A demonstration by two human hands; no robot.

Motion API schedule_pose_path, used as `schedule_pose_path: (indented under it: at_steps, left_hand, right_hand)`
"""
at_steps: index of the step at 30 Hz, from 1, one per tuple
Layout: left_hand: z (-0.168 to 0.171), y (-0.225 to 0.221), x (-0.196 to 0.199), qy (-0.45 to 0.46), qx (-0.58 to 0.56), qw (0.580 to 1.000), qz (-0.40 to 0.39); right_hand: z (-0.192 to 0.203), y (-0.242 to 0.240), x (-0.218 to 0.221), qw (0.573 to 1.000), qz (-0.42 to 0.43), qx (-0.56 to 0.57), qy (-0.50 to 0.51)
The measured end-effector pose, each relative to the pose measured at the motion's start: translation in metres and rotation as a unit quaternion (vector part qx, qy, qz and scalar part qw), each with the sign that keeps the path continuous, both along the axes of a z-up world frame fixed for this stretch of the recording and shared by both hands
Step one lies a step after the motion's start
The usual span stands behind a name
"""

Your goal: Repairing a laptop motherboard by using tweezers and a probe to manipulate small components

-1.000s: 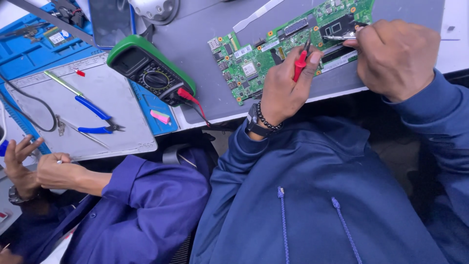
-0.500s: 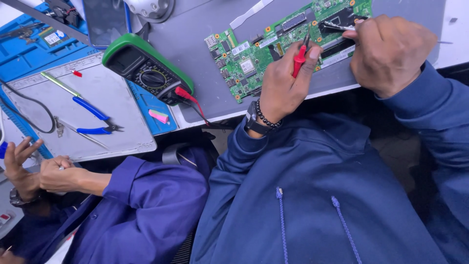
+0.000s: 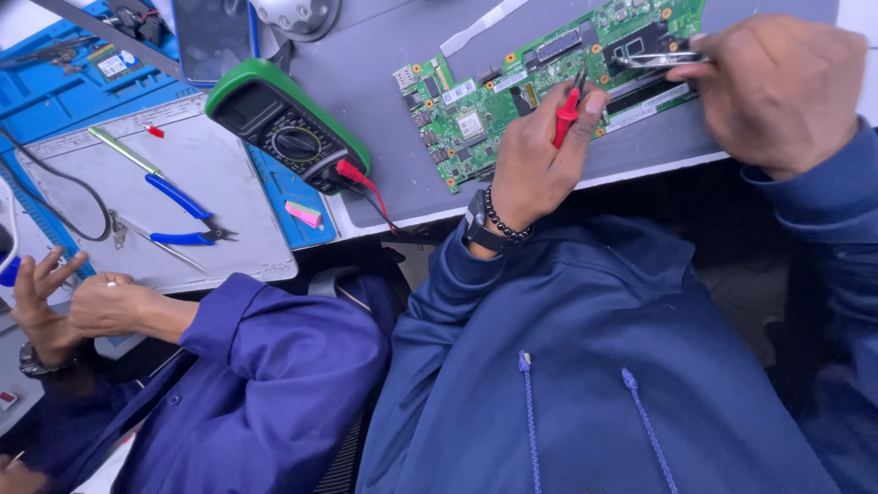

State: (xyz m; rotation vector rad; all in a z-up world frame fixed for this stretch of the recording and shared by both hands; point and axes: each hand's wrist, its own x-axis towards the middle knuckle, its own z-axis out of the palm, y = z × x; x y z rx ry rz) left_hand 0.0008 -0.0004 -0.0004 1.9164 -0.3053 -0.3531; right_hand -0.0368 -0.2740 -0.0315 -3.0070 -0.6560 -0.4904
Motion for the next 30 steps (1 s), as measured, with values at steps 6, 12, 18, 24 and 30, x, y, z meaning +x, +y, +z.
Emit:
schedule_pose_path:
  at_steps: [6, 12, 18, 24, 30]
  left_hand:
    - [0.002, -0.001, -0.001, 0.010, 0.001, 1.000, -0.013]
    - [0.006, -0.003, 0.000, 0.016, 0.005, 1.000, -0.013]
    - [0.009, -0.005, 0.001, 0.014, 0.013, 1.000, -0.006]
    - [0.010, -0.005, 0.001, 0.025, 0.017, 1.000, -0.002]
    - [0.009, -0.005, 0.000, 0.018, 0.013, 1.000, 0.002]
  right_hand:
    - [0.010, -0.041, -0.008, 0.983, 0.011, 0.156, 0.093]
    - [0.029, -0.035, 0.005, 0.996, 0.062, 0.042, 0.047]
    - [0.030, -0.028, 0.003, 0.997, 0.005, -0.060, 0.056]
    - [0.020, -0.017, 0.003, 0.997, -0.009, -0.081, 0.016]
    - [0.013, -0.008, 0.002, 0.996, -0.007, -0.078, -0.051]
